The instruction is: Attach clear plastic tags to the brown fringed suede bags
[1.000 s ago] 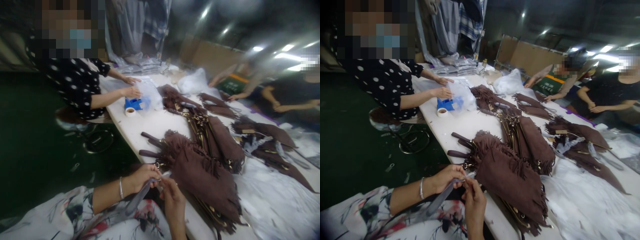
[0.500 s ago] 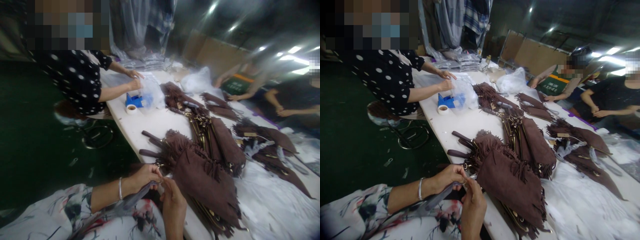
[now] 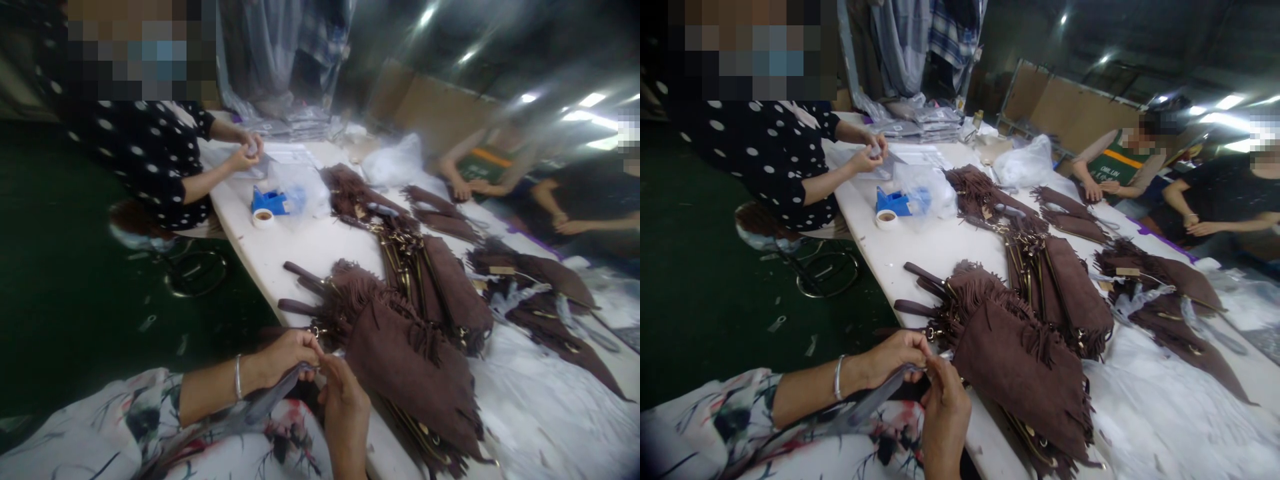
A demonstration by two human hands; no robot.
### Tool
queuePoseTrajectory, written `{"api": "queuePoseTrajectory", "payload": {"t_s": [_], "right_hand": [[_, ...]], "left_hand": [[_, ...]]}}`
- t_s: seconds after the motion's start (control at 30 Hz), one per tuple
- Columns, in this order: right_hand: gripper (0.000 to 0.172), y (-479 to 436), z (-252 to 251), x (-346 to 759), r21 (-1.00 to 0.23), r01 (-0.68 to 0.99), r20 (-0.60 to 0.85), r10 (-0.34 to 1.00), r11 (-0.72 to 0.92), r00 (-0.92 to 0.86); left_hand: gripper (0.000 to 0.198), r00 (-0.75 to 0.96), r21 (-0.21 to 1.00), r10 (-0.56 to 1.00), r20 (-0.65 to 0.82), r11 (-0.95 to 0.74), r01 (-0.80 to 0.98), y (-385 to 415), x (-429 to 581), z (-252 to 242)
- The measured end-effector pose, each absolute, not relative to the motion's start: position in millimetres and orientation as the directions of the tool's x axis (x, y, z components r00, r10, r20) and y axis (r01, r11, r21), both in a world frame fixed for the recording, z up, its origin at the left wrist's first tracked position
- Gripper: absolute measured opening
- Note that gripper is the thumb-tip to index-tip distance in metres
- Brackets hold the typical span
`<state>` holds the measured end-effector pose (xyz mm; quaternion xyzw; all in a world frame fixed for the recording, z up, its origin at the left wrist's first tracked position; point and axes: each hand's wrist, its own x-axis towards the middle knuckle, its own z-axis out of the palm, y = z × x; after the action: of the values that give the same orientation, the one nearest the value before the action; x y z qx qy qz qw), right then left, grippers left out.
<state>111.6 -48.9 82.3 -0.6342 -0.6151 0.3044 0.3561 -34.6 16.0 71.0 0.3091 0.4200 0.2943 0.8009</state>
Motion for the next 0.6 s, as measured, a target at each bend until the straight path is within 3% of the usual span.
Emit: {"api": "queuePoseTrajectory", "payload": {"t_s": [0.33,0.6], "right_hand": [[0.034,-46.6,81.8,107.2,-0.724,0.686,0.105,0.994,0.071,0.008],[0.026,-43.8,87.9,105.2,-0.682,0.707,-0.075,0.979,-0.190,0.190]], "left_hand": [[0.017,0.476,0.814,0.777,-0.413,0.549,-0.190,11.6,-39.8,69.4],[0.018,0.387,0.862,0.846,-0.367,0.465,-0.200,0.1,-28.6,63.5]]}}
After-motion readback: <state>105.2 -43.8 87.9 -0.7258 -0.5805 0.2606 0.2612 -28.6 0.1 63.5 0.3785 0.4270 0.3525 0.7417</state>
